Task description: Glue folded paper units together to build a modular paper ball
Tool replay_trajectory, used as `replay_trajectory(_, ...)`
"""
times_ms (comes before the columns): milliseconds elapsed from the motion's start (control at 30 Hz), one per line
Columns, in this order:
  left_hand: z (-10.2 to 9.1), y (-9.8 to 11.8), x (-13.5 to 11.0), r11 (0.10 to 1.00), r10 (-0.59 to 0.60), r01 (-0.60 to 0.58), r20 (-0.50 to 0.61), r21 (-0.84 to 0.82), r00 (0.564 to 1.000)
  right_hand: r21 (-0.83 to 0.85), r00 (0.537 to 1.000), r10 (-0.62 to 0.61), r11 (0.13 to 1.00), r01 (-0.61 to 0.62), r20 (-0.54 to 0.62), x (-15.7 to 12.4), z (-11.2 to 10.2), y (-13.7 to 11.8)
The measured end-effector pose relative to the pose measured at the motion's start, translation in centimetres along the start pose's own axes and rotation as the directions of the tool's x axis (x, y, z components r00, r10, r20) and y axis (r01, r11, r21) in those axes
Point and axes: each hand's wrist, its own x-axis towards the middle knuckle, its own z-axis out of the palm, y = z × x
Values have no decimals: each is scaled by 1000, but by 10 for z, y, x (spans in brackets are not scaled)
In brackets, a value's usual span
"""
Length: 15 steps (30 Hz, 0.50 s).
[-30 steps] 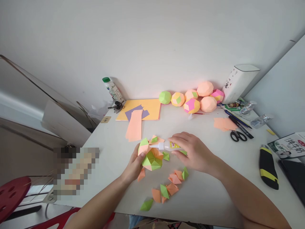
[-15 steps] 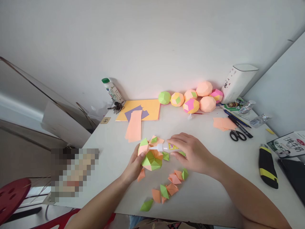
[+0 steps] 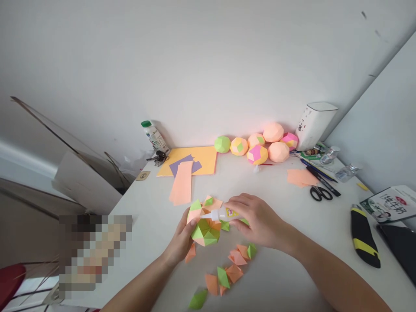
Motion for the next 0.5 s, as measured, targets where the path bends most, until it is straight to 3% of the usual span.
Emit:
replay_trajectory(333,5,1,-1,999,-44,43,-57,-21,997,-4,999,24,1000,-24,-44,-2,1,3)
replay_trajectory(500,5,2,0,999,-29,29,-50,-16,998,29,1000,-3,1000,3,-7,-2,2,0)
